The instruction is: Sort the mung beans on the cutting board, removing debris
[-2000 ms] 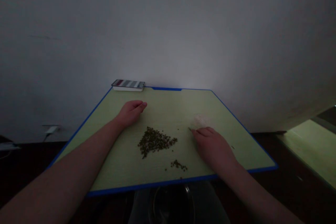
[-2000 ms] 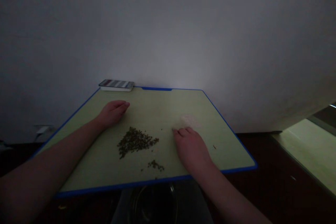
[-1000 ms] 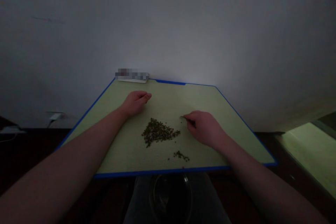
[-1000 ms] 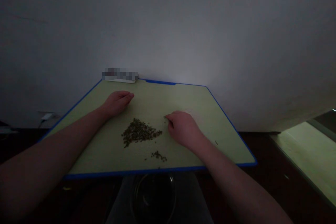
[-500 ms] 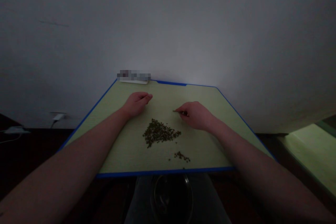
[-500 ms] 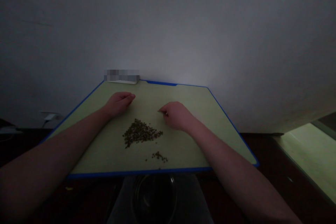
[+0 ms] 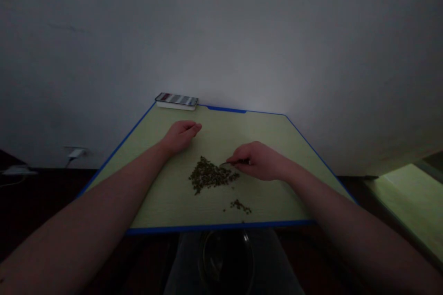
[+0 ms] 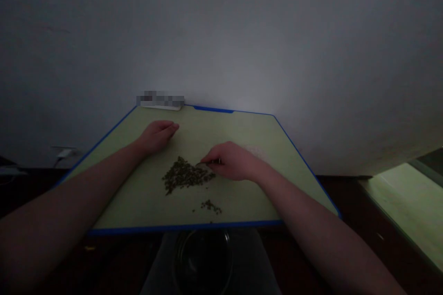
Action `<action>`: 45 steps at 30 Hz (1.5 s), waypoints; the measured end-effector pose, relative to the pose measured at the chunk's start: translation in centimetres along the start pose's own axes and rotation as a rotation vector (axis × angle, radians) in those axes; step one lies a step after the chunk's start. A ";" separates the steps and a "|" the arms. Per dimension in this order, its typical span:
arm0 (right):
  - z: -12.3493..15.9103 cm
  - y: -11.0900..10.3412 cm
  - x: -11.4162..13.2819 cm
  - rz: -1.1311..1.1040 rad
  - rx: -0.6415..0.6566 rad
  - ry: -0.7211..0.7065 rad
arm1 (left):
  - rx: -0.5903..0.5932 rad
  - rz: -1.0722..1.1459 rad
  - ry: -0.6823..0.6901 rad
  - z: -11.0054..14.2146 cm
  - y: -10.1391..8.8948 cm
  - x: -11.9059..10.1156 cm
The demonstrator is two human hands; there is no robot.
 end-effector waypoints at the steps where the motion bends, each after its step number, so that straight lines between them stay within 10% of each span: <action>1: 0.5 -0.1 -0.2 -0.014 -0.032 0.035 | -0.003 -0.006 0.004 0.0 0.0 0.0; 6: 3.6 -0.5 -4.0 -0.116 -0.298 0.317 | -0.016 -0.027 0.003 0.2 -0.2 -0.3; 11: 5.8 0.6 -6.2 -0.149 -0.284 0.461 | -0.018 -0.031 0.000 0.4 -0.3 -0.5; 36: 7.2 2.3 -2.7 -0.301 -0.133 0.465 | -0.014 -0.007 -0.015 0.1 -0.1 0.0; 45: 8.6 2.0 -4.0 -0.253 -0.271 0.510 | -0.013 -0.021 -0.026 0.2 -0.1 -0.3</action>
Point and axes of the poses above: each hand's wrist, its own z-axis away from the middle knuckle, its own y-axis out of the palm, x = y × z, the point moved 6 cm from there along -z, towards the middle knuckle, and after that the axes turned 15 degrees about -y, right-handed, at the moved point
